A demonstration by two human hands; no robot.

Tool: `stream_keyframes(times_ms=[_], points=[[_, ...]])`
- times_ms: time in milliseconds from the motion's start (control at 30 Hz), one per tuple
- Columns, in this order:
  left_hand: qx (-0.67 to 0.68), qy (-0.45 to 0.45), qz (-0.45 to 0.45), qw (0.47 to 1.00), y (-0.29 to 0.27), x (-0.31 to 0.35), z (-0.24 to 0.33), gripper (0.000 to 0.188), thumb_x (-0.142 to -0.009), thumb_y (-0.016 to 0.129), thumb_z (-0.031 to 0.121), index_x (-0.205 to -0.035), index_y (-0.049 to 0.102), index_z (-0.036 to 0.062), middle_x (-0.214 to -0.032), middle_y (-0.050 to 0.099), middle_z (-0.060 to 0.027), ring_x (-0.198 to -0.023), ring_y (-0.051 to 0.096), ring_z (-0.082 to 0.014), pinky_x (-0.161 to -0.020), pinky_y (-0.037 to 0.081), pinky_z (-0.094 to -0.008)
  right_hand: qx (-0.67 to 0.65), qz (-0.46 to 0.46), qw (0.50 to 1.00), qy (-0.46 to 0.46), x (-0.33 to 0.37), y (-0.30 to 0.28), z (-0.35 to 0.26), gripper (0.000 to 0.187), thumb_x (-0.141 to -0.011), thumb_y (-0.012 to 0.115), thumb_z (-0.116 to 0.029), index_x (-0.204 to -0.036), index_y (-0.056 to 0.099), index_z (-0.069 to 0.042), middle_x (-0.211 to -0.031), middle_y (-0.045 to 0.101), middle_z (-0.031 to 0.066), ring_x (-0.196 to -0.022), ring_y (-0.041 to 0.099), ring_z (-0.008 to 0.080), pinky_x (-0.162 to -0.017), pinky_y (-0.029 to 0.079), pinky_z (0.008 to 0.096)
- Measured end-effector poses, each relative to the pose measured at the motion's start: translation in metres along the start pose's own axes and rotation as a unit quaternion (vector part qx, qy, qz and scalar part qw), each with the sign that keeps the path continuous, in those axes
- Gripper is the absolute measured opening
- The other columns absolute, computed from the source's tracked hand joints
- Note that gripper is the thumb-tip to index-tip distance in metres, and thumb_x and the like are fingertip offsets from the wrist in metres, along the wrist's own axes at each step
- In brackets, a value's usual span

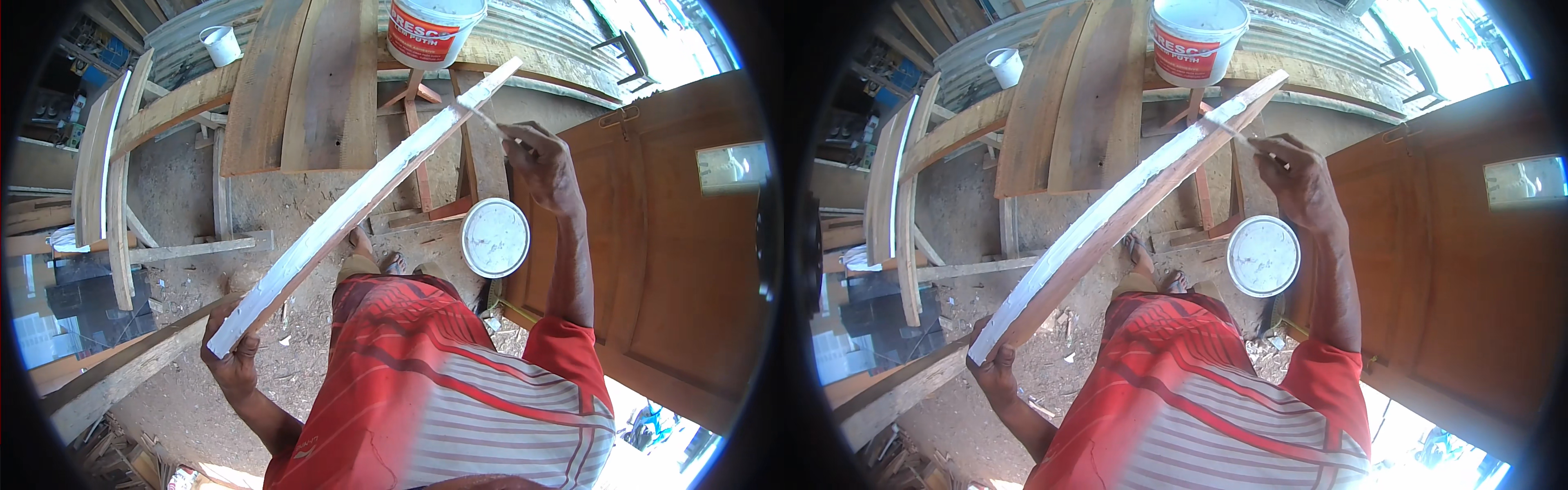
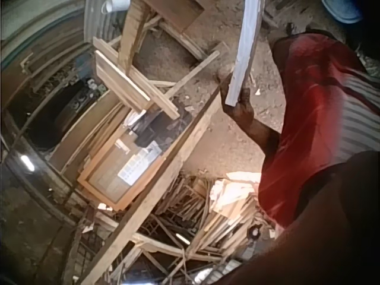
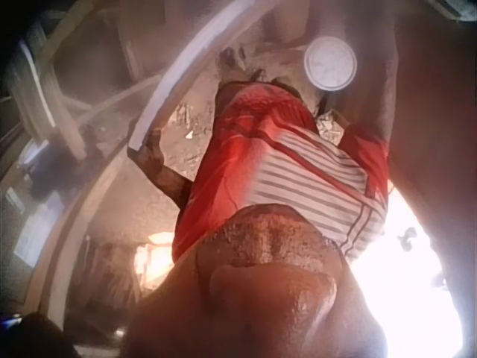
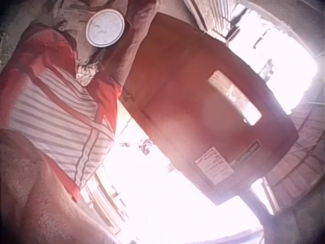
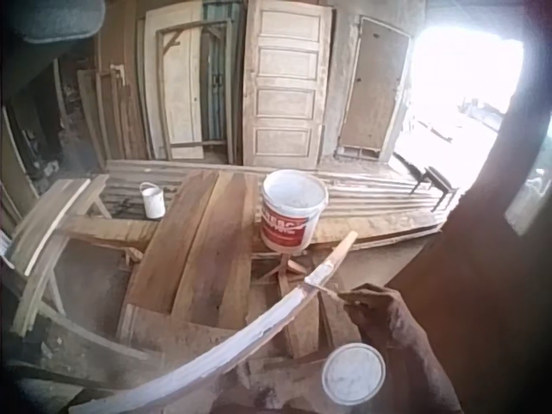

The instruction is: The person applies glue to the edge of a wooden board using a stick applicator, joins it to another wooden panel, and then spreads glue along the edge of another wooden board.

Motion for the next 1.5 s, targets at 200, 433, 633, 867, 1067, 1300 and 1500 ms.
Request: stream_keyframes(times_ms=[200,433,633,867,1067,1300,1500], points=[[-0.012,0.003,0.005,1.0,0.0,0.001,0.004,0.054,-0.089,0.081,0.038,-0.117,0.068,-0.0054,-0.108,0.07,-0.0119,-0.101,0.067,-0.0237,-0.088,0.051,-0.0355,-0.056,0.001,0.998,0.032,0.007,0.0,-0.003,0.025,-0.093,0.069,-0.003,-0.117,0.074,0.0,-0.1,0.071,0.0096,-0.081,0.063,0.0125,-0.071,0.05,0.0294],[-0.02,0.003,0.008,1.0,-0.001,0.003,0.003,0.055,-0.089,0.08,0.04,-0.116,0.068,-0.0058,-0.108,0.07,-0.0117,-0.1,0.067,-0.024,-0.087,0.051,-0.0355,-0.07,-0.05,0.996,0.022,0.015,0.013,-0.009,0.026,-0.093,0.07,-0.002,-0.118,0.074,-0.002,-0.099,0.071,0.0076,-0.08,0.061,0.0103,-0.07,0.049,0.0282],[-0.023,-0.036,0.0,0.999,-0.001,0.007,-0.006,0.062,-0.088,0.078,0.049,-0.116,0.069,-0.0055,-0.118,0.066,-0.0136,-0.11,0.061,-0.0261,-0.097,0.045,-0.0394,-0.057,-0.01,0.998,0.03,0.008,-0.002,-0.001,0.025,-0.094,0.068,-0.006,-0.118,0.073,-0.001,-0.098,0.07,0.0096,-0.079,0.062,0.0127,-0.071,0.05,0.0297],[-0.027,0.002,0.001,1.0,0.002,0.003,0.006,0.055,-0.089,0.08,0.041,-0.115,0.068,-0.0055,-0.108,0.069,-0.0119,-0.099,0.066,-0.0244,-0.087,0.051,-0.0362,-0.007,-0.019,1.0,-0.003,0.002,0.002,-0.011,0.025,-0.094,0.067,-0.008,-0.116,0.072,0.002,-0.1,0.071,0.013,-0.077,0.065,0.018,-0.071,0.052,0.0337],[-0.031,0.016,0.016,0.999,-0.001,0.001,0.007,0.056,-0.088,0.08,0.042,-0.116,0.068,-0.0058,-0.109,0.069,-0.0116,-0.1,0.066,-0.0239,-0.087,0.051,-0.0361,-0.026,-0.024,0.999,0.008,0.003,0.003,-0.012,0.025,-0.092,0.069,-0.004,-0.116,0.073,0.001,-0.1,0.071,0.0119,-0.079,0.064,0.0161,-0.071,0.051,0.0323],[-0.021,-0.015,0.0,1.0,0.0,-0.001,0.004,0.058,-0.088,0.079,0.047,-0.112,0.071,-0.0051,-0.115,0.069,-0.0139,-0.107,0.064,-0.026,-0.093,0.049,-0.0389,-0.021,-0.029,0.999,-0.01,0.008,0.009,-0.018,0.025,-0.093,0.069,-0.003,-0.117,0.073,0.0,-0.099,0.071,0.0115,-0.077,0.063,0.0141,-0.069,0.051,0.0306],[-0.019,-0.043,0.011,0.999,-0.002,0.0,0.002,0.06,-0.087,0.078,0.051,-0.109,0.073,-0.0041,-0.119,0.067,-0.0142,-0.11,0.062,-0.0271,-0.098,0.046,-0.041,-0.048,0.025,0.997,0.05,0.011,-0.002,0.0,0.025,-0.093,0.067,-0.002,-0.117,0.073,0.0,-0.1,0.072,0.0114,-0.078,0.064,0.014,-0.068,0.051,0.0306]])
Point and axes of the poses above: each hand's wrist, its own x-axis away from the middle knuckle, its own y-axis out of the palm, z = x × y, the point moved 9 cm from there along -x, towards the middle knuckle
